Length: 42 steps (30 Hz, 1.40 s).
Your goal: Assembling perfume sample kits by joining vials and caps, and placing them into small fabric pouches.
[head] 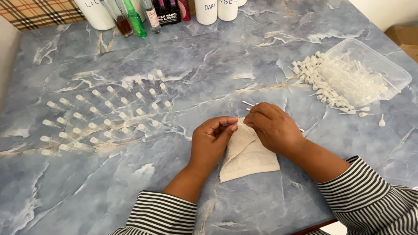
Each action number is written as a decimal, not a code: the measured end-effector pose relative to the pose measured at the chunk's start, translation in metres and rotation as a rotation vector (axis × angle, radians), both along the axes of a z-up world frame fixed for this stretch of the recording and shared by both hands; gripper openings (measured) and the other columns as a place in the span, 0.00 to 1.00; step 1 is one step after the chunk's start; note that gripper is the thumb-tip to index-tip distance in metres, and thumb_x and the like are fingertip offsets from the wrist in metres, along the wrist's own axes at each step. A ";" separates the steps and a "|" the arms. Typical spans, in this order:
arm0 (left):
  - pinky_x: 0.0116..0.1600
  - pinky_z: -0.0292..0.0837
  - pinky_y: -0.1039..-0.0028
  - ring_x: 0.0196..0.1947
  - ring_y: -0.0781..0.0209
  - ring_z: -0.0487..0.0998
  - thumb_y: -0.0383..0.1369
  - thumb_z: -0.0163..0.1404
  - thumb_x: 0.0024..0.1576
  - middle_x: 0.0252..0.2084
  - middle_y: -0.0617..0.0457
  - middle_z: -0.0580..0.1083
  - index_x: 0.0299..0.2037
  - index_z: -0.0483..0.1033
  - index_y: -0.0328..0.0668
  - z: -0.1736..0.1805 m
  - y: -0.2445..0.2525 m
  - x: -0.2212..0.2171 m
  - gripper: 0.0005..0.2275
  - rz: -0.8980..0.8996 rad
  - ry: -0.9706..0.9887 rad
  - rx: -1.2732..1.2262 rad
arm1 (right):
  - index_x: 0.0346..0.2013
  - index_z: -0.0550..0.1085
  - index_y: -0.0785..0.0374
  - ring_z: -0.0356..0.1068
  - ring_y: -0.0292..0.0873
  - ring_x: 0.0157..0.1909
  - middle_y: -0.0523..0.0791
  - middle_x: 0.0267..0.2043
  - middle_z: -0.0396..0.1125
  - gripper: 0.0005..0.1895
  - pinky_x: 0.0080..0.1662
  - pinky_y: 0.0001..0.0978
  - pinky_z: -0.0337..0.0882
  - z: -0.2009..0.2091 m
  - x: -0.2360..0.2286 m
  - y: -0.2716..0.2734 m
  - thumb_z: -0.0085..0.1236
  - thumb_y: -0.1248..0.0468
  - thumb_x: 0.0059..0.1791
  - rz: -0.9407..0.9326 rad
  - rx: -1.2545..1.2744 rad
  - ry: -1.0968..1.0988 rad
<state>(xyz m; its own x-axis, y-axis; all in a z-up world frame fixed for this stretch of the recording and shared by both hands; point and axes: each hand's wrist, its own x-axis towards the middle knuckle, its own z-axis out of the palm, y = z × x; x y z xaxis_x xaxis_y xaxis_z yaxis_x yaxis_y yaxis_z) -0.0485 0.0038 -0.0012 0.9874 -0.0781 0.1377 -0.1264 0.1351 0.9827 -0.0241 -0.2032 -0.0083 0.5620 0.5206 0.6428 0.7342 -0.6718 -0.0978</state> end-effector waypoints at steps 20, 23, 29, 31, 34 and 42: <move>0.42 0.79 0.72 0.39 0.61 0.80 0.30 0.56 0.59 0.38 0.46 0.78 0.49 0.83 0.43 0.003 -0.002 -0.002 0.09 -0.047 -0.080 0.243 | 0.34 0.76 0.64 0.71 0.48 0.37 0.46 0.35 0.65 0.05 0.40 0.36 0.70 0.006 -0.001 0.001 0.56 0.67 0.53 0.013 0.027 -0.020; 0.41 0.79 0.74 0.39 0.62 0.79 0.30 0.56 0.59 0.38 0.47 0.78 0.48 0.83 0.43 0.003 -0.003 -0.003 0.09 -0.038 -0.081 0.227 | 0.34 0.76 0.64 0.71 0.48 0.37 0.46 0.35 0.65 0.05 0.41 0.35 0.70 0.007 -0.003 0.002 0.56 0.67 0.53 0.018 0.038 -0.023; 0.42 0.80 0.74 0.39 0.60 0.80 0.29 0.57 0.58 0.38 0.46 0.78 0.48 0.83 0.42 0.001 -0.003 -0.003 0.10 -0.036 -0.086 0.206 | 0.33 0.76 0.64 0.71 0.49 0.36 0.46 0.34 0.65 0.05 0.40 0.36 0.70 0.010 -0.002 0.003 0.56 0.67 0.53 0.013 0.029 -0.006; 0.42 0.80 0.74 0.39 0.60 0.80 0.29 0.57 0.58 0.38 0.46 0.78 0.49 0.83 0.42 0.000 -0.002 -0.003 0.10 -0.035 -0.086 0.206 | 0.33 0.76 0.64 0.71 0.48 0.36 0.46 0.34 0.65 0.05 0.39 0.36 0.70 0.010 -0.002 0.003 0.56 0.67 0.53 0.023 0.044 0.012; 0.43 0.80 0.73 0.40 0.60 0.80 0.29 0.56 0.59 0.38 0.46 0.78 0.50 0.82 0.42 0.000 -0.001 -0.003 0.11 -0.042 -0.100 0.206 | 0.33 0.75 0.63 0.72 0.48 0.37 0.45 0.34 0.65 0.05 0.39 0.36 0.70 0.008 -0.002 0.001 0.55 0.67 0.53 0.051 0.096 0.055; 0.43 0.80 0.69 0.40 0.57 0.80 0.29 0.51 0.61 0.38 0.45 0.78 0.53 0.79 0.42 0.005 -0.002 -0.004 0.11 -0.045 -0.106 0.217 | 0.37 0.77 0.64 0.72 0.46 0.34 0.45 0.34 0.67 0.01 0.38 0.32 0.73 0.008 0.004 -0.006 0.59 0.69 0.52 -0.098 0.229 0.207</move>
<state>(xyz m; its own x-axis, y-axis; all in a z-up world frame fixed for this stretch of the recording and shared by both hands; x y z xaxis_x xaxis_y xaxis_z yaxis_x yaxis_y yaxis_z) -0.0526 0.0017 0.0040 0.9633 -0.1606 0.2152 -0.2287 -0.0701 0.9710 -0.0206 -0.2091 0.0001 0.7335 0.3129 0.6034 0.6158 -0.6817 -0.3951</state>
